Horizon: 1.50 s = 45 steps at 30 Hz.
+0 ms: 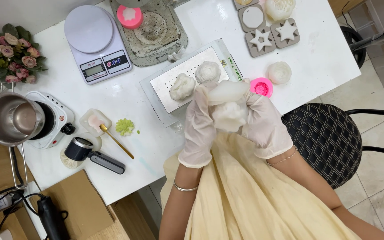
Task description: Unmold finished candles from various shaped silicone molds.
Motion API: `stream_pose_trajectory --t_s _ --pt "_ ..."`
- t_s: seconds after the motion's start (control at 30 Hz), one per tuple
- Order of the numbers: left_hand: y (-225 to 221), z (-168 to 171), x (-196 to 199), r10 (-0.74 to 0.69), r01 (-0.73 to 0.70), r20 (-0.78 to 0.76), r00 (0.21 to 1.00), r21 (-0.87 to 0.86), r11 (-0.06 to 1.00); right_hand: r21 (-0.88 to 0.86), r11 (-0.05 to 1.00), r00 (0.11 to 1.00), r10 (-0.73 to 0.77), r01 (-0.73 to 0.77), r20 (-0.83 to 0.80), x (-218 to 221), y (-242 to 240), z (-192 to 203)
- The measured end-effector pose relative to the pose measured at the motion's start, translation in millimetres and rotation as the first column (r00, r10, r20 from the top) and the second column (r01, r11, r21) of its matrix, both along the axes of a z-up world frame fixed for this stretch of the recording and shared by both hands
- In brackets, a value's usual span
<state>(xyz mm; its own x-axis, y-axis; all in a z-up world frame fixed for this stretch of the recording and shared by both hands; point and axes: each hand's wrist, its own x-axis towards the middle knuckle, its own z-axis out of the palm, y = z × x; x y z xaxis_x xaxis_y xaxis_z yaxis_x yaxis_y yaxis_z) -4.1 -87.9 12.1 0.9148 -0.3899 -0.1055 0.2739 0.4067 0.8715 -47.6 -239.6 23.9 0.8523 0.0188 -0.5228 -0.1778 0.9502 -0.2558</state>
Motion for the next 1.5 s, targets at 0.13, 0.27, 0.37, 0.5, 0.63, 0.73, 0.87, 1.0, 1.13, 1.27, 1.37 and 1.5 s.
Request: stream_pose_trajectory --t_s 0.13,0.27,0.37,0.5,0.63,0.73,0.87,1.0,1.13,1.27,1.37,1.5 --pt "-0.6 3.9 -1.0 -0.068 0.045 -0.199 0.978 -0.119 0.992 0.071 0.996 0.997 0.058 -0.062 0.059 -0.2 -7.0 -9.8" --pt "-0.7 -4.6 -0.9 0.058 -0.176 0.455 0.889 0.222 0.959 0.079 0.996 0.998 0.038 -0.034 -0.054 -1.1 -13.3 -21.2" --pt "-10.9 -4.3 2.0 0.046 -0.126 0.400 0.916 0.176 0.976 0.062 0.998 0.998 0.008 -0.004 -0.060 -2.6 -16.3 -27.2" --pt "-24.7 -3.2 15.3 -0.069 0.052 -0.270 0.960 -0.071 0.996 0.028 0.988 0.988 -0.153 0.153 -0.003 4.4 -18.7 -32.1" --pt "-42.7 -34.7 11.4 -0.039 0.032 -0.277 0.960 -0.032 0.999 0.031 0.990 0.989 -0.142 0.141 0.051 9.6 -27.1 -34.0" --pt "-45.8 -40.5 15.3 0.041 -0.040 -0.234 0.971 0.012 0.999 -0.157 0.977 0.985 -0.157 0.143 -0.077 14.4 -23.8 -26.9" --pt "-51.7 -63.4 17.5 0.117 -0.109 -0.135 0.984 0.068 0.992 -0.125 0.980 0.984 -0.167 0.158 -0.068 16.8 -26.6 -36.2" --pt "-53.3 -53.3 18.3 0.191 -0.169 -0.106 0.976 0.188 0.967 -0.151 0.980 0.988 -0.140 0.128 -0.071 21.9 -24.3 -37.9" --pt "-52.3 -28.2 16.9 0.236 -0.229 0.001 0.972 0.243 0.943 -0.276 0.943 0.969 -0.222 0.185 -0.111 23.7 -25.9 -48.0" --pt "-52.8 -11.0 19.8 0.260 -0.269 0.067 0.963 0.250 0.930 -0.426 0.883 0.973 -0.229 0.198 -0.023 21.2 -28.0 -52.1" --pt "-54.8 -18.1 18.7 0.276 -0.292 0.099 0.956 0.251 0.923 -0.521 0.830 0.975 -0.221 0.198 0.018 23.3 -24.6 -44.6" --pt "-52.3 -10.9 25.9 0.323 -0.370 0.205 0.924 0.265 0.890 -0.555 0.807 0.975 -0.218 0.202 0.037 27.4 -17.7 -33.6"
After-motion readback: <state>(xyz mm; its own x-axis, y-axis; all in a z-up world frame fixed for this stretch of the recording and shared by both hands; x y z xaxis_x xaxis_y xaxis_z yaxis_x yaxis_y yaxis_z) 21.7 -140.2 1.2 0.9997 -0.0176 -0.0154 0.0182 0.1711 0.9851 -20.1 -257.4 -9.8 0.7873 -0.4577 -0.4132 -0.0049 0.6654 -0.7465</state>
